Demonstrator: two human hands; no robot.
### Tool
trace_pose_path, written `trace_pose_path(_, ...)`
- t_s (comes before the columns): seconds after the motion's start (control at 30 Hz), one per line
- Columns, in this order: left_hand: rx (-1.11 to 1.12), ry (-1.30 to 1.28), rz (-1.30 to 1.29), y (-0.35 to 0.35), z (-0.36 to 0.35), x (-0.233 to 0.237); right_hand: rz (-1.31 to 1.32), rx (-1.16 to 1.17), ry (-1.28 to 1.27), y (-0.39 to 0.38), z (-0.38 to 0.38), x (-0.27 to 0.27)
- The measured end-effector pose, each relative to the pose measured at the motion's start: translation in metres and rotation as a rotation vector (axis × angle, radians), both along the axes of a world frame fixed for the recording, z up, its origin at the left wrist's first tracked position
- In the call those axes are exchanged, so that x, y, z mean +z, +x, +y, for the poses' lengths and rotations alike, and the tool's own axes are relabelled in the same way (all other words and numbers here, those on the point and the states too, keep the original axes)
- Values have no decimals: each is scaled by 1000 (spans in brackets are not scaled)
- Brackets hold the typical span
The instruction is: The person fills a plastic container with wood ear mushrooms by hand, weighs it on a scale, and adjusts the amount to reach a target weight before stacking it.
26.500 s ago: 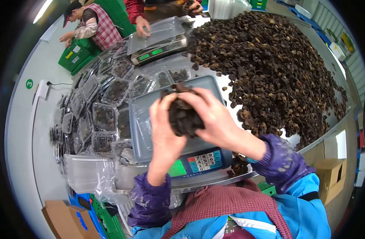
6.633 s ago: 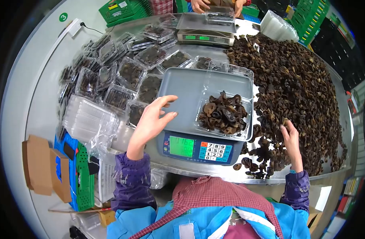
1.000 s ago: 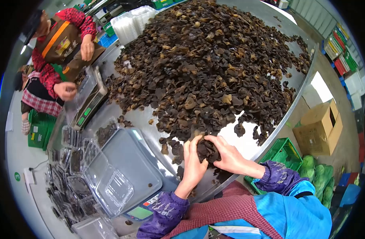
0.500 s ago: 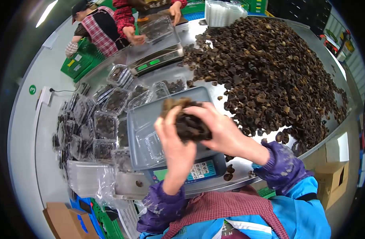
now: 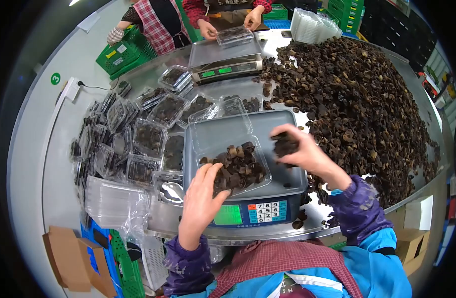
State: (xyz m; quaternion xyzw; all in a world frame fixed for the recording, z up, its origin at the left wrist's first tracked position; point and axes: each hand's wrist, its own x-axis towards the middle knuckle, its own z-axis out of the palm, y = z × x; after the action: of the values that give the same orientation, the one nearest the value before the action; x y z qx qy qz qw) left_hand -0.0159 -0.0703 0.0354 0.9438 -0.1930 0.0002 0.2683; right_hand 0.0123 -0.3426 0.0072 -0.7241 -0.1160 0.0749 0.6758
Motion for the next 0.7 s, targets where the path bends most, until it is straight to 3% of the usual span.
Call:
trace_pose_path(0.1, -28, -104, 37, 4, 14, 12, 102, -219, 32, -25, -39, 0)
trace_pose_path(0.13, 13, -214, 82, 6, 18, 11, 281, -307, -40, -37, -48, 10)
trace_pose_path(0.17, 79, -269, 98, 6, 19, 13, 120, -310, -114, -43, -67, -17)
trace_pose_path(0.3, 144, -242, -30, 17, 19, 5, 289, -181, -613, -79, -104, -45)
trace_pose_path(0.37, 66, -168, -188, 29, 6, -10, 126, -149, -997, -95, -114, -64)
trace_pose_path(0.43, 37, -72, -263, 35, -15, -20, 102, -200, -1161, -99, -109, -54)
trace_pose_path(0.53, 83, 116, -281, 46, -33, -37, -101, -303, -1031, -97, -103, -46)
trace_pose_path(0.7, 109, 15, -182, 52, -28, -48, -137, -257, -805, -88, -82, -35)
